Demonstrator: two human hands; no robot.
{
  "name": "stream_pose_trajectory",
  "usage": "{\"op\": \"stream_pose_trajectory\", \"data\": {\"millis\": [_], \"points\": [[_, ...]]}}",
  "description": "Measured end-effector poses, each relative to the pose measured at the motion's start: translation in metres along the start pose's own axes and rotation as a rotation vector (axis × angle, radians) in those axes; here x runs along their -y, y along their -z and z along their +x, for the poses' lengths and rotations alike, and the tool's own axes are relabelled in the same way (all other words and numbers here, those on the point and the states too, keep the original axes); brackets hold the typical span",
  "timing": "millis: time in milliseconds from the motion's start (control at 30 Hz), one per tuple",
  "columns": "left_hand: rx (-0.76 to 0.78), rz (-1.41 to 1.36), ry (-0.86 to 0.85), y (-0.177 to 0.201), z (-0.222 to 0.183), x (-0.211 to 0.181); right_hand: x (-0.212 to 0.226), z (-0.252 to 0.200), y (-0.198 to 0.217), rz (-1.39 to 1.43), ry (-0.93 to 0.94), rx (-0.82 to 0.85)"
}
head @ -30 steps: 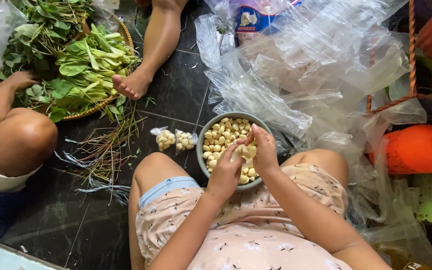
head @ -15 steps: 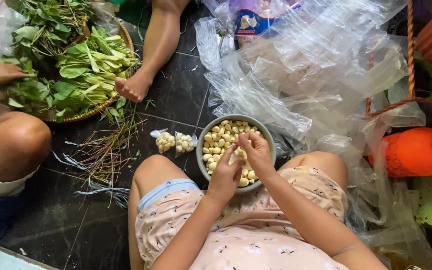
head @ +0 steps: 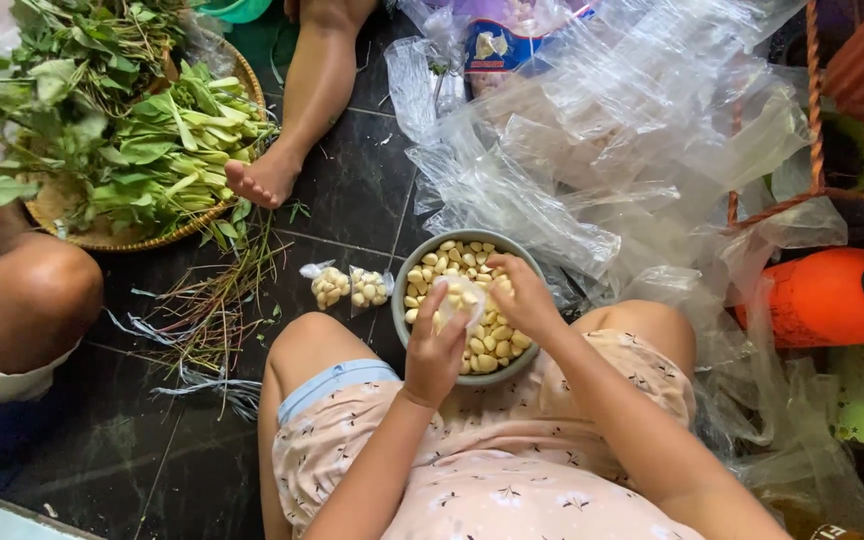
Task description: Picking up peeled garlic cloves from a bowl and placing them into small plastic bags.
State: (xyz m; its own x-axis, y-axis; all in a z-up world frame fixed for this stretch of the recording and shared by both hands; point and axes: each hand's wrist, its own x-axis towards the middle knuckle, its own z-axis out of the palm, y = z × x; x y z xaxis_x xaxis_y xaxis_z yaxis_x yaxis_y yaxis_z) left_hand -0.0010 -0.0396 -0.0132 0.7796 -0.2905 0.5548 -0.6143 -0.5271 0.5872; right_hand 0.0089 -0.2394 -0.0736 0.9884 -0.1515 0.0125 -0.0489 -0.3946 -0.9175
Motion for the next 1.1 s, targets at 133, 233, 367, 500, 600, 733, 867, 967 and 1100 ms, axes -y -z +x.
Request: {"op": "stream_pose_trajectory", "data": {"millis": [133,233,367,500,600,733,867,967,1100], "points": [[0.011,0.047,0.015,-0.006,-0.015,0.022,-0.019,-0.011,-0.014,-0.776,0.268,0.009],[0.152,0.051,0.149,-0.004,-0.023,0.033,-0.008,-0.012,-0.016,-0.904,0.283,-0.006],[0.339,0.219,0.183,-0.008,-0.042,0.054,-0.041,-0.012,-0.028,-0.975,0.216,0.040],[0.393,0.238,0.172,-0.009,-0.052,0.061,-0.020,-0.013,-0.026,-0.887,0.144,0.090],[0.425,0.248,0.144,-0.010,-0.047,0.058,-0.027,-0.008,-0.028,-0.943,0.200,0.036],[0.352,0.176,0.163,-0.009,-0.038,0.048,-0.042,0.004,-0.024,-0.955,0.202,-0.057],[0.297,0.105,0.070,-0.006,-0.037,0.040,-0.044,0.001,-0.029,-0.941,0.183,-0.037],[0.315,0.129,-0.032,-0.015,-0.045,0.049,-0.046,0.004,-0.031,-0.945,0.225,-0.061],[0.478,0.225,0.110,-0.014,-0.044,0.050,-0.048,0.014,-0.032,-1.032,0.273,-0.090]]}}
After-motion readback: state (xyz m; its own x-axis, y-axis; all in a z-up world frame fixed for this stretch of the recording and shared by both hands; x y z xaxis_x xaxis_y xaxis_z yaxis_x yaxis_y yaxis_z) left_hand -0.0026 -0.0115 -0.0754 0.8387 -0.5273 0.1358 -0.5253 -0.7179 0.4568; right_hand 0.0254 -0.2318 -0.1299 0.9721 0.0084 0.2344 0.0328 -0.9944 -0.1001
